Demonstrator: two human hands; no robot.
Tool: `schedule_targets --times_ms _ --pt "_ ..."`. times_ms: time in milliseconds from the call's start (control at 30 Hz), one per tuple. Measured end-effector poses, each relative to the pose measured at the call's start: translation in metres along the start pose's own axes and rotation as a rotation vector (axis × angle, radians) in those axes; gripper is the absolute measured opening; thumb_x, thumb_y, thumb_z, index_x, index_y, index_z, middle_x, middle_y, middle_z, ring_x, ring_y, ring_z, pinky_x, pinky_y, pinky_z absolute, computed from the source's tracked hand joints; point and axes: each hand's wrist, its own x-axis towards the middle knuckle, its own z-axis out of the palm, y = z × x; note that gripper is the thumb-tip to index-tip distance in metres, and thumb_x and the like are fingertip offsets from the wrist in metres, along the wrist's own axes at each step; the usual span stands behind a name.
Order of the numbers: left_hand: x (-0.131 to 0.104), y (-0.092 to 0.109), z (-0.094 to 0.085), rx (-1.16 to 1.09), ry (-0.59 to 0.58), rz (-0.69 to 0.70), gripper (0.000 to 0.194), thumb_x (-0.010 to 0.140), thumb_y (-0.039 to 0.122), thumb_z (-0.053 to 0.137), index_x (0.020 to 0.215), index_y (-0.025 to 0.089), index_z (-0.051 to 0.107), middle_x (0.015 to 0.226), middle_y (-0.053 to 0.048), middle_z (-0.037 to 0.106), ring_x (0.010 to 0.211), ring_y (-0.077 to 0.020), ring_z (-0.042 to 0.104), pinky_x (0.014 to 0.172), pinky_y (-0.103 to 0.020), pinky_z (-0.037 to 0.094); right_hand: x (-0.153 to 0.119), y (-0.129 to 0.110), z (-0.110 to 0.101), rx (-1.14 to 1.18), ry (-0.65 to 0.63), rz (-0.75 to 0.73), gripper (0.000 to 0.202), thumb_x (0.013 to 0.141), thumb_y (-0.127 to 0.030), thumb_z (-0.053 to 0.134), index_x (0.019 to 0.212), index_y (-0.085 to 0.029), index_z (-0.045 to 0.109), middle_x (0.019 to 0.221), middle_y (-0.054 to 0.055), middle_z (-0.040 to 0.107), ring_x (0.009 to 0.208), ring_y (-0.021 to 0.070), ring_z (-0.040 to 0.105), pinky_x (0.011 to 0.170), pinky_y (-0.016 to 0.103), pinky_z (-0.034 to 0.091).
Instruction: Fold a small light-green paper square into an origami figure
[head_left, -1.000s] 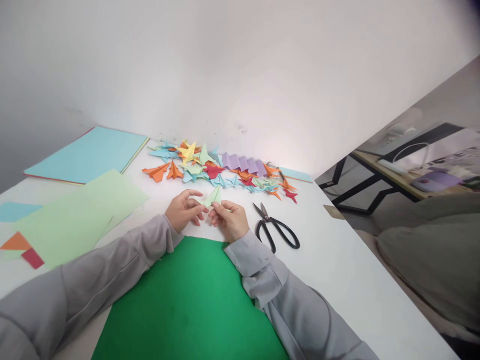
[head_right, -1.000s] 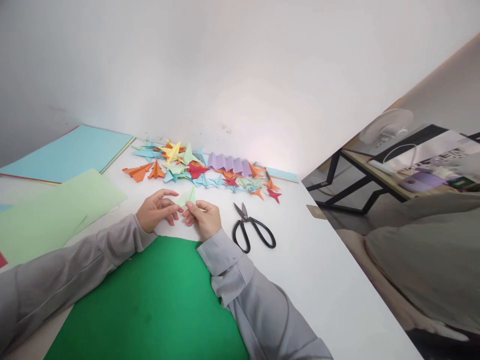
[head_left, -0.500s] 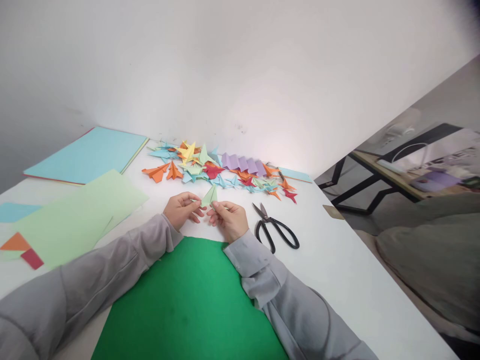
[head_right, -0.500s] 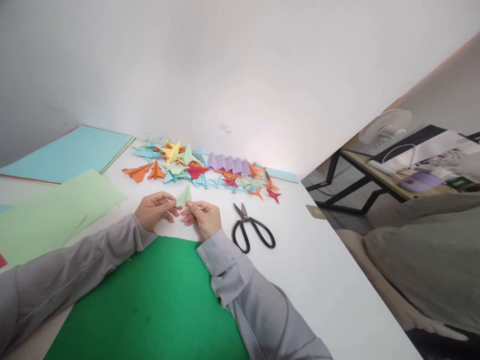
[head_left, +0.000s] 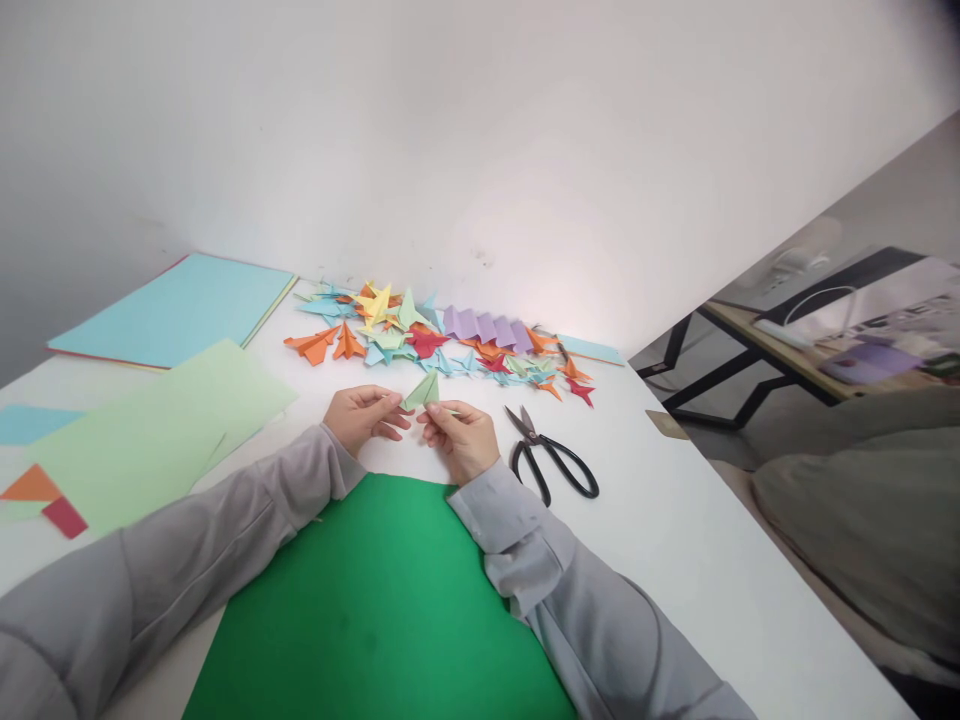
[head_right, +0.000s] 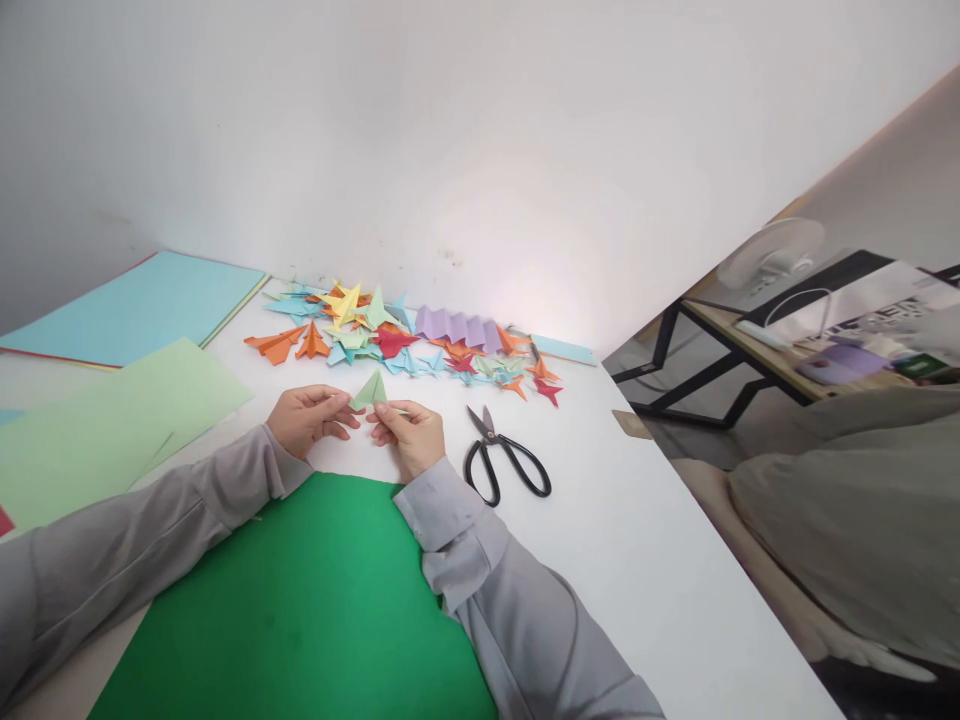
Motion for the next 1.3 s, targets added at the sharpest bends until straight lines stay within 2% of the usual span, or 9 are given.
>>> schedule_targets --times_ms 233,433,633,933,1300 --pt "0.0004 0.0003 -0.0011 0.023 0.023 -0.053 0.029 0.057 0.031 0.073 0.07 0.007 0.062 0.068 -0.01 0.068 0.052 -0.0156 0.064 0.041 -0.022 0.05 0.0013 -0.001 0.0004 0.051 0.021 0.046 0.033 0.059 -0.044 0.071 0.059 -0.014 0.058 0.055 0.006 0.067 0.037 0.0099 0.053 0.032 0.02 0.04" --pt "0.0004 0.0018 -0.0009 -0.012 0.016 -0.075 0.025 0.06 0.028 0.072 0.071 0.007 0.063 0.069 -0.01 0.068 0.053 -0.0163 0.064 0.041 -0.022 0.05 0.0029 0.0006 -0.0008 0.05 0.018 0.047 0.034 0.061 -0.046 0.069 0.065 -0.014 0.056 0.057 0.006 0.068 0.036 0.0102 0.054 0.031 0.019 0.039" --pt "-0.0009 0.0062 0.0003 -0.048 -0.008 -0.103 0.024 0.064 0.029 0.068 0.072 0.007 0.062 0.065 -0.01 0.068 0.053 -0.0169 0.064 0.041 -0.023 0.05 0.0014 -0.0012 -0.0004 0.067 0.005 0.053 0.033 0.059 -0.045 0.071 0.062 -0.014 0.058 0.054 0.004 0.066 0.036 0.0099 0.054 0.032 0.018 0.04" --pt "0.0013 0.0008 0.0009 0.026 0.007 -0.034 0.037 0.048 0.035 0.077 0.068 0.008 0.061 0.054 -0.004 0.062 0.049 -0.0155 0.061 0.039 -0.023 0.049 0.0 0.0014 -0.0016 -0.005 -0.055 0.006 0.027 0.062 -0.038 0.071 0.057 -0.013 0.064 0.055 0.005 0.067 0.038 0.0083 0.053 0.034 0.018 0.041" --pt "0.0012 -0.0014 0.0017 0.096 0.0 0.004 0.041 0.046 0.037 0.077 0.07 0.008 0.061 0.056 -0.004 0.063 0.051 -0.0164 0.062 0.039 -0.024 0.049 -0.0004 -0.001 -0.0002 0.002 -0.017 0.041 0.028 0.061 -0.036 0.071 0.049 -0.013 0.06 0.044 0.003 0.062 0.034 0.0087 0.051 0.033 0.018 0.039"
